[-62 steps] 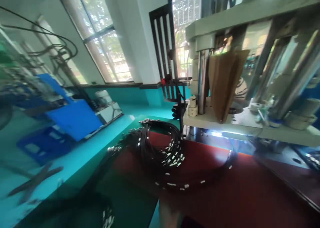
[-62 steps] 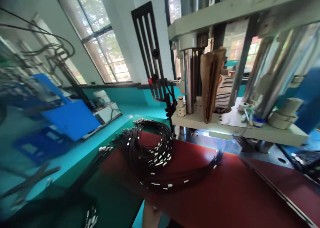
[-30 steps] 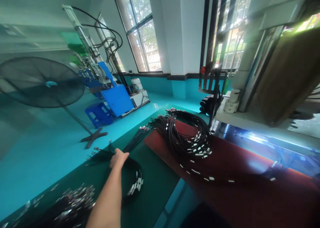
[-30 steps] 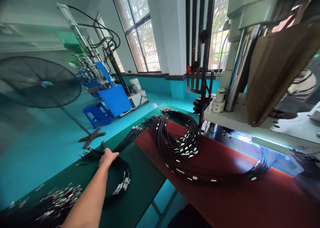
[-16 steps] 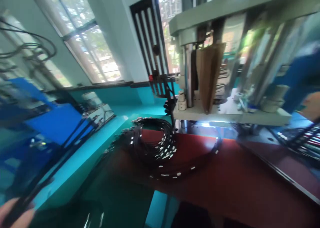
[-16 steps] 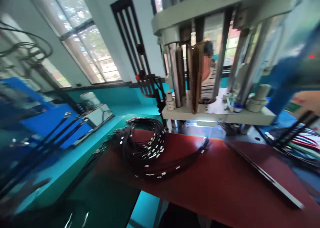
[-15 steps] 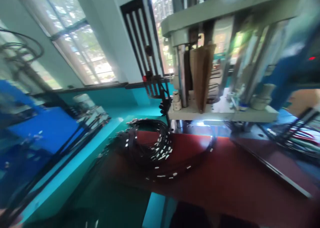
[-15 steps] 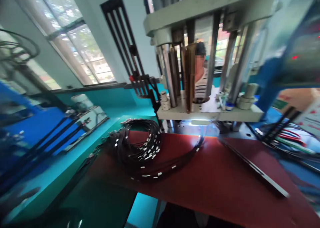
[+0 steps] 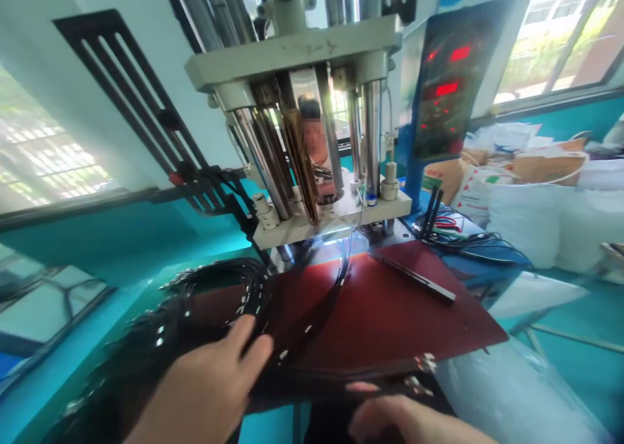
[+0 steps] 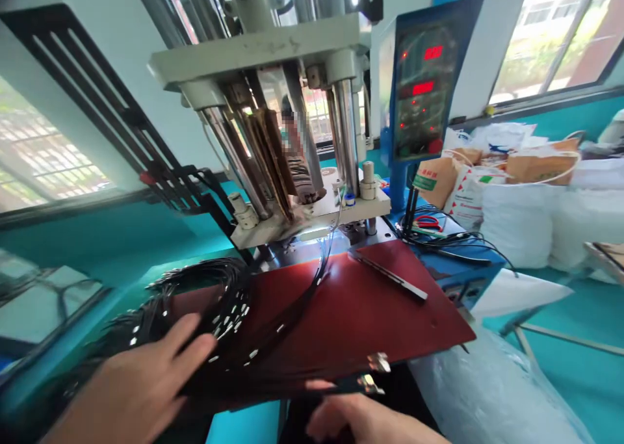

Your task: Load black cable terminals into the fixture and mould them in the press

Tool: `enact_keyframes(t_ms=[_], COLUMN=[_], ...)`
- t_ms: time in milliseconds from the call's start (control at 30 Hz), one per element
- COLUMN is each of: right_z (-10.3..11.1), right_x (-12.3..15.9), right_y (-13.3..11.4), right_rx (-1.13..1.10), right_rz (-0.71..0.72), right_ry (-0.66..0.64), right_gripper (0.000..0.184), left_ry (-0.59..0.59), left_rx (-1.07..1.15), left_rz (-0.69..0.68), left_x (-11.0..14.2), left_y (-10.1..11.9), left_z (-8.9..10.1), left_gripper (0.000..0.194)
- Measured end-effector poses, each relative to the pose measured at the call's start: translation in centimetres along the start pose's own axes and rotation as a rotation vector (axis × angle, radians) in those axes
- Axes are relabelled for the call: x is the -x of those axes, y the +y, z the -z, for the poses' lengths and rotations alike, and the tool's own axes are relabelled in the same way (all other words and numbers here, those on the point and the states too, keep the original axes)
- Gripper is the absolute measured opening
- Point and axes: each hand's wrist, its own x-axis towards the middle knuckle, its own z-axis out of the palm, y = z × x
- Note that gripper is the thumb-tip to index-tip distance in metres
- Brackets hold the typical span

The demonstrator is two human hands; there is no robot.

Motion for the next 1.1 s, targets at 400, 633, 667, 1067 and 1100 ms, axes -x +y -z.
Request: enact_keyframes(t_ms=[400, 633, 667, 1067, 1100], right_z=[4.4, 6.8, 6.9, 12.4, 13.1], right_x=[1.3, -0.6, -1.2, -0.3, 0.2], right_y=[0.5, -0.7, -1.2, -3.5, -3.9], right_rx=[-0.733, -0.320, -0.236, -0.524, -0.509], right_rz=[0.264, 0.179, 0.188, 0.469, 0.480], right_ry=[0.729, 0.582, 0.529, 0.581, 0.597], right_gripper=[0.025, 0.041, 0.043, 0.055, 0.053], left_ry=[-0.041, 0.126, 0.031, -0.601, -0.593], left_rx=[0.174, 0.587, 0.726, 1.730, 1.699], left_rz=[-0.545, -0.588, -0.566, -0.230, -0.230], left_x=[-12.7, -10.9, -11.0, -17.5, -17.8], left_y=[7.6, 11.1, 11.7, 17.9, 18.0], left_z=[-8.5, -11.3, -10.6, -5.5, -5.4], left_gripper=[0.038, 0.021, 0.025, 0.023, 0.023])
